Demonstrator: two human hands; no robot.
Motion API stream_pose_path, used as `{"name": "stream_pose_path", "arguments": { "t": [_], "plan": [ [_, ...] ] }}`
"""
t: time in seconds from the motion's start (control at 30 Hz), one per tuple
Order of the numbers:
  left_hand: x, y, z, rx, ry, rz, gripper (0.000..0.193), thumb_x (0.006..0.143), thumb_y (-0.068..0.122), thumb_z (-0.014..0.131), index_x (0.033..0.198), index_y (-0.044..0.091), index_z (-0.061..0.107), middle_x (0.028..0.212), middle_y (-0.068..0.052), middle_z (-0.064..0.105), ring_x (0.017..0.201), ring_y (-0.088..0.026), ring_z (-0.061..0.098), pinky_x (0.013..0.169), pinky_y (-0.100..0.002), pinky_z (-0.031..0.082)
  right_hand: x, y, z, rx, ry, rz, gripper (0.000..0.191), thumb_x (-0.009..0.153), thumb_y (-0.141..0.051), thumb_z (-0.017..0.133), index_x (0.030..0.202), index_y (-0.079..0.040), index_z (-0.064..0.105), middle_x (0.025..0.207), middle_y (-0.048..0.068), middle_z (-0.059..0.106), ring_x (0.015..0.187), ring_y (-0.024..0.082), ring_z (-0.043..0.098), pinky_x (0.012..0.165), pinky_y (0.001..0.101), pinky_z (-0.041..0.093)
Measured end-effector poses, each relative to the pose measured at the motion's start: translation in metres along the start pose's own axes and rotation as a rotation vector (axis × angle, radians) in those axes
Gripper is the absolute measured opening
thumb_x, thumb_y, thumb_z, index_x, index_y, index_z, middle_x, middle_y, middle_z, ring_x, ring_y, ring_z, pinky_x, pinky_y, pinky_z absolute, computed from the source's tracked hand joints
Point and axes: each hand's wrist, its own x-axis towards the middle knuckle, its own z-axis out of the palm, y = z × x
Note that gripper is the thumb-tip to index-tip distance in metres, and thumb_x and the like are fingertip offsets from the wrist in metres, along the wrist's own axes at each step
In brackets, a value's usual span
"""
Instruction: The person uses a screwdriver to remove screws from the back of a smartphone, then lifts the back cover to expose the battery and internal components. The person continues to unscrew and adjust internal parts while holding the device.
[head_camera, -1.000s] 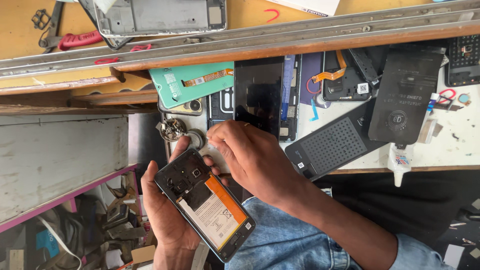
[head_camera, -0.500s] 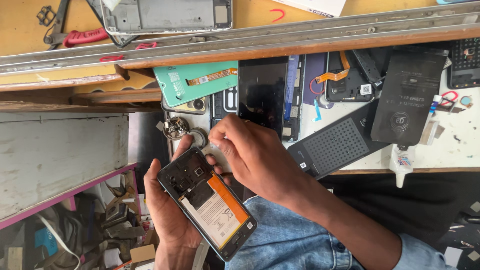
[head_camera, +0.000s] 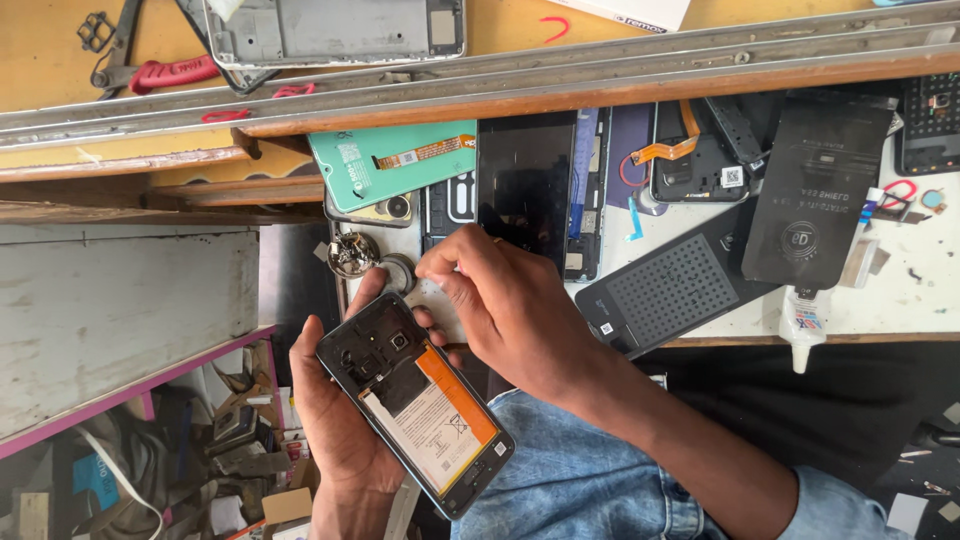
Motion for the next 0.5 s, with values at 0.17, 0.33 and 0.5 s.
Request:
{"name": "stream_pose_path", "arguments": {
  "t": [0.17, 0.33, 0.5],
  "plan": [
    [-0.0001, 0.0, 0.0009, 0.015, 0.018, -0.004, 0.07, 0.104, 0.055, 0.043, 0.156, 0.008, 0.042, 0.108, -0.023, 0.068, 0.094, -0.033, 0.071, 0.088, -0.054, 0.059, 0.0016, -0.0018, -0.0019, 0.045, -0.061, 0.129, 0.008, 0.104, -0.003, 0.06, 0.106, -0.003, 0.052, 0.097, 0.011, 0.074, 0.087, 0.024, 0.079, 0.069, 0.0356, 0.062],
    [-0.0005, -0.0012, -0.0001, 0.034, 0.015, 0.001, 0.07, 0.105, 0.055, 0.044, 0.157, 0.008, 0.042, 0.108, -0.023, 0.067, 0.094, -0.034, 0.071, 0.087, -0.054, 0.059, -0.0003, -0.0005, -0.0004, -0.008, 0.0, -0.008, 0.009, 0.105, -0.001, 0.059, 0.108, -0.003, 0.051, 0.104, 0.012, 0.072, 0.096, 0.027, 0.077, 0.077, 0.0355, 0.063],
    [-0.0004, -0.0034, -0.0015, 0.064, 0.031, 0.017, 0.071, 0.104, 0.056, 0.043, 0.156, 0.008, 0.041, 0.107, -0.023, 0.068, 0.094, -0.033, 0.071, 0.087, -0.054, 0.059, -0.0028, -0.0007, -0.0003, -0.027, 0.033, -0.046, 0.009, 0.105, 0.001, 0.059, 0.108, -0.003, 0.051, 0.107, 0.012, 0.072, 0.098, 0.028, 0.076, 0.079, 0.0365, 0.063]
  ]
}}
